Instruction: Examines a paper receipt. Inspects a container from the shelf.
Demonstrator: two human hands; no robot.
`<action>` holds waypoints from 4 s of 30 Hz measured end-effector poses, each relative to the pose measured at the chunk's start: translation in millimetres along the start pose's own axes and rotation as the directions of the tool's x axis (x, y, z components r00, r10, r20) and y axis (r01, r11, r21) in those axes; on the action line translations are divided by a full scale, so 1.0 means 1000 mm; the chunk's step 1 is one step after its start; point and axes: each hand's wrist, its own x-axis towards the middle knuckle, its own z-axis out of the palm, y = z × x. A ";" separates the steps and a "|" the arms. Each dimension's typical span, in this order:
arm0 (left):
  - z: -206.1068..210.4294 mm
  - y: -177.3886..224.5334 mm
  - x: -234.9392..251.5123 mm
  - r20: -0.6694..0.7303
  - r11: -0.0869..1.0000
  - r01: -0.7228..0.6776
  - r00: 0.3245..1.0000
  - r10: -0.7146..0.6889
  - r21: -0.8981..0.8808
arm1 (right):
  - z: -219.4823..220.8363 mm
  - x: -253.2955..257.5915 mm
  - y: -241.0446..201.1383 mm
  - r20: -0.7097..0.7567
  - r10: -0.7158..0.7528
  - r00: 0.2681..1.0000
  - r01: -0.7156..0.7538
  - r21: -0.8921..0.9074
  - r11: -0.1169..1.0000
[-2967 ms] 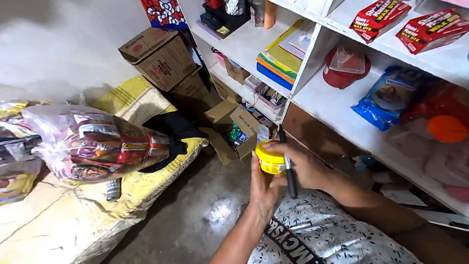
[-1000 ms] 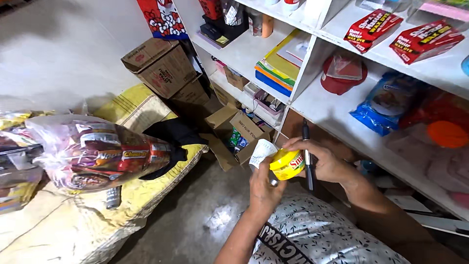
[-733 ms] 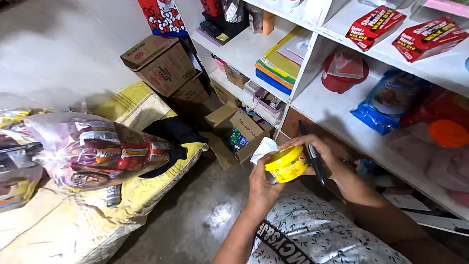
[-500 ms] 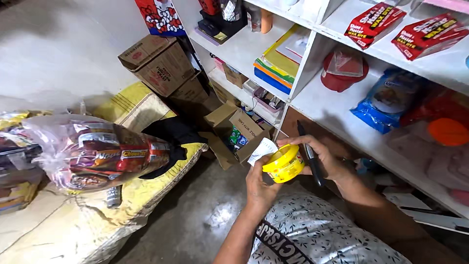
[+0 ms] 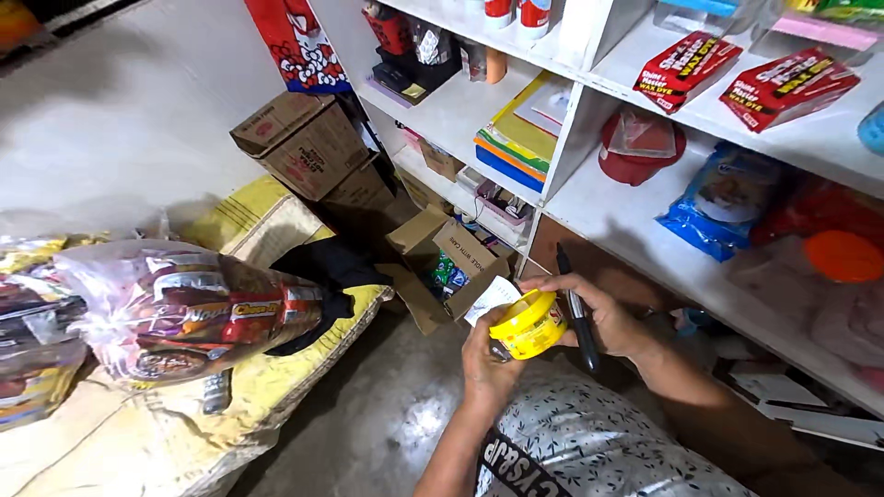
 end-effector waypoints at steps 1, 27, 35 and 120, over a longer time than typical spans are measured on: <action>0.000 0.000 0.000 0.002 1.000 0.003 1.000 -0.003 -0.010 | 0.000 0.000 0.000 -0.001 -0.004 1.000 0.004 0.002 1.000; 0.003 0.012 -0.001 -0.051 0.975 -0.066 0.996 0.078 0.210 | 0.000 -0.006 0.017 -0.083 0.108 0.991 -0.104 0.051 0.993; -0.002 0.013 0.001 0.034 0.983 -0.034 0.999 0.028 0.183 | 0.003 -0.011 0.010 -0.112 0.085 0.990 -0.084 0.016 0.996; -0.003 0.018 -0.001 -0.077 0.879 -0.094 0.986 0.147 0.467 | 0.042 -0.005 -0.041 -0.234 -0.142 0.962 0.087 -0.229 0.969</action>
